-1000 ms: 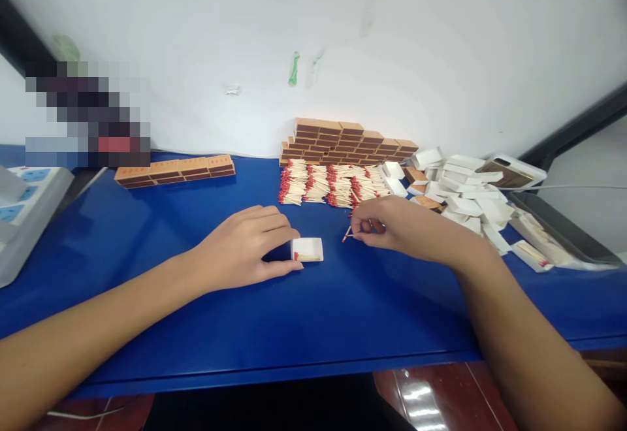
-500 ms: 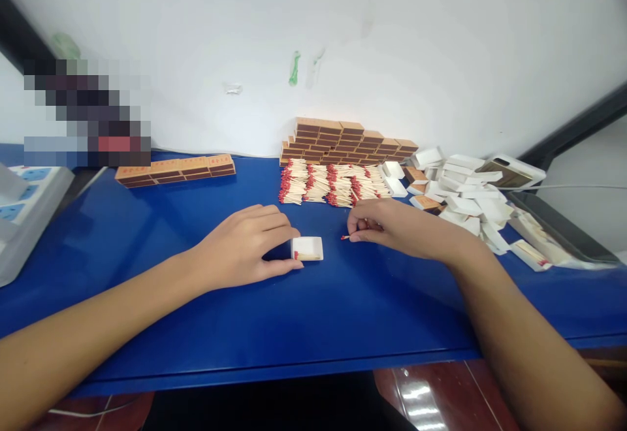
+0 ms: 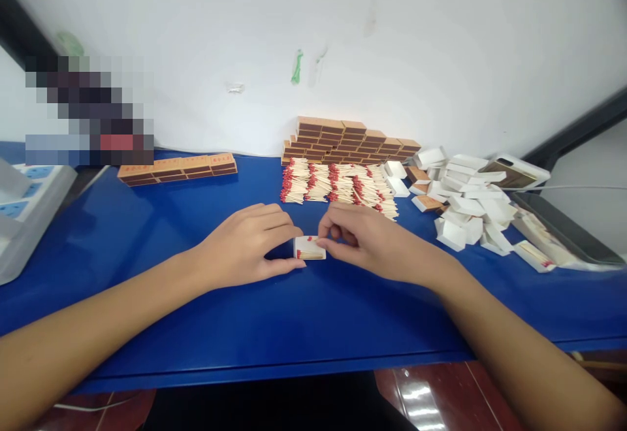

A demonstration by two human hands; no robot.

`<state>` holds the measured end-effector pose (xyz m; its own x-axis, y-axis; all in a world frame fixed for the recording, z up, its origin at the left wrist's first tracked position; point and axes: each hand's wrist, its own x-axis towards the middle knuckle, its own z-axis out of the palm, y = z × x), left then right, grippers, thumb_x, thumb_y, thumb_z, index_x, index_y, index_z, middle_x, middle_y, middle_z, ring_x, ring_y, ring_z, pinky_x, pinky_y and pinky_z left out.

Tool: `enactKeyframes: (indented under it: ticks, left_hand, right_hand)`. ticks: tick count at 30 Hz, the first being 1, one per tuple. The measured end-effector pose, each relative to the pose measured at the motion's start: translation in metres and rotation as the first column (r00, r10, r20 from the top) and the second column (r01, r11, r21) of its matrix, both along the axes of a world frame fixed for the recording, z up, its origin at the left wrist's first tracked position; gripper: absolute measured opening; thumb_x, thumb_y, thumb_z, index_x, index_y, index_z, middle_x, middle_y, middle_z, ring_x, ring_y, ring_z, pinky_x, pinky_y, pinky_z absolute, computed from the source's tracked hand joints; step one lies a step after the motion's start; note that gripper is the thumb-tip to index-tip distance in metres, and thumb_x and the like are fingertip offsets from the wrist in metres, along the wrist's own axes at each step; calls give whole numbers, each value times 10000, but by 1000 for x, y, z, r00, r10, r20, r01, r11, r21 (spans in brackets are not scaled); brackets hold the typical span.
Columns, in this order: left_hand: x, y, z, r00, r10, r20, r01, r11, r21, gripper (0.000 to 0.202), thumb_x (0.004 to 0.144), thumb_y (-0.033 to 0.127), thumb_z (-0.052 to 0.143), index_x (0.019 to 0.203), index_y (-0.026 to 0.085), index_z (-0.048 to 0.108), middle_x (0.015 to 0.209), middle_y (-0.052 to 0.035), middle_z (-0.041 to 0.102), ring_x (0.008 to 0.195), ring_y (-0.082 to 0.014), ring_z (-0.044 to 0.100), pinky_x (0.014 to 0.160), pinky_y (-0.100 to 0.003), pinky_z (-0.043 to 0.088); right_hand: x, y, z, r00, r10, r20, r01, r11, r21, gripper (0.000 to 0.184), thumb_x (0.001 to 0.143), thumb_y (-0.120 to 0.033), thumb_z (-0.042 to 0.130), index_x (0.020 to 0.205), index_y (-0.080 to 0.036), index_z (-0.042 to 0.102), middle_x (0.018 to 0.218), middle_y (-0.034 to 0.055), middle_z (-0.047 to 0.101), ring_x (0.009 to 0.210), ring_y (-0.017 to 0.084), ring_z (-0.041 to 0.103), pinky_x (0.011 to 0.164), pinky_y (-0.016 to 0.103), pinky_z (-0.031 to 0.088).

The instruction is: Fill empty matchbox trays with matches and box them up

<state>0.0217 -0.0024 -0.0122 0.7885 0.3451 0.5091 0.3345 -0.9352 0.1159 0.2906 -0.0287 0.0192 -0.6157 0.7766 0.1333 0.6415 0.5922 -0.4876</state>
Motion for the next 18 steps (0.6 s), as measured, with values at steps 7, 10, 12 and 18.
enactKeyframes:
  ticks: [7,10,12,18]
  left_hand:
    - [-2,2,-2,1000,-23,12,22,998,52,353,1013,469,733,1137,139,732,1014,-78,766,896,-217,707,819,-355,542]
    - [-2,3,-3,999,-28,18,27,998,62,372,1003,486,735,1137,138,730,1010,-75,765,898,-215,707,814,-353,542]
    - [-3,3,-4,999,-30,22,29,998,64,382,997,498,735,1133,141,727,1011,-74,768,903,-215,708,816,-350,544]
    - [-3,4,-4,1000,-23,10,22,999,44,387,996,516,728,1137,155,728,1027,-76,773,918,-215,713,843,-353,558]
  right_hand:
    - [-4,-2,-14,1000,13,-18,-12,995,97,49,1022,-236,673,990,-199,674,888,9,627,746,140,569,668,279,407]
    - [-5,-1,-14,999,22,-30,-18,991,134,56,1025,-228,665,980,-194,671,895,16,633,736,137,572,662,276,408]
    - [-6,-2,-14,999,28,-24,-24,989,145,73,1036,-242,651,987,-193,672,900,22,638,729,139,573,656,277,406]
    - [-7,-5,-13,999,25,26,-28,991,127,89,1044,-263,623,1005,-200,673,925,42,657,742,156,588,662,290,403]
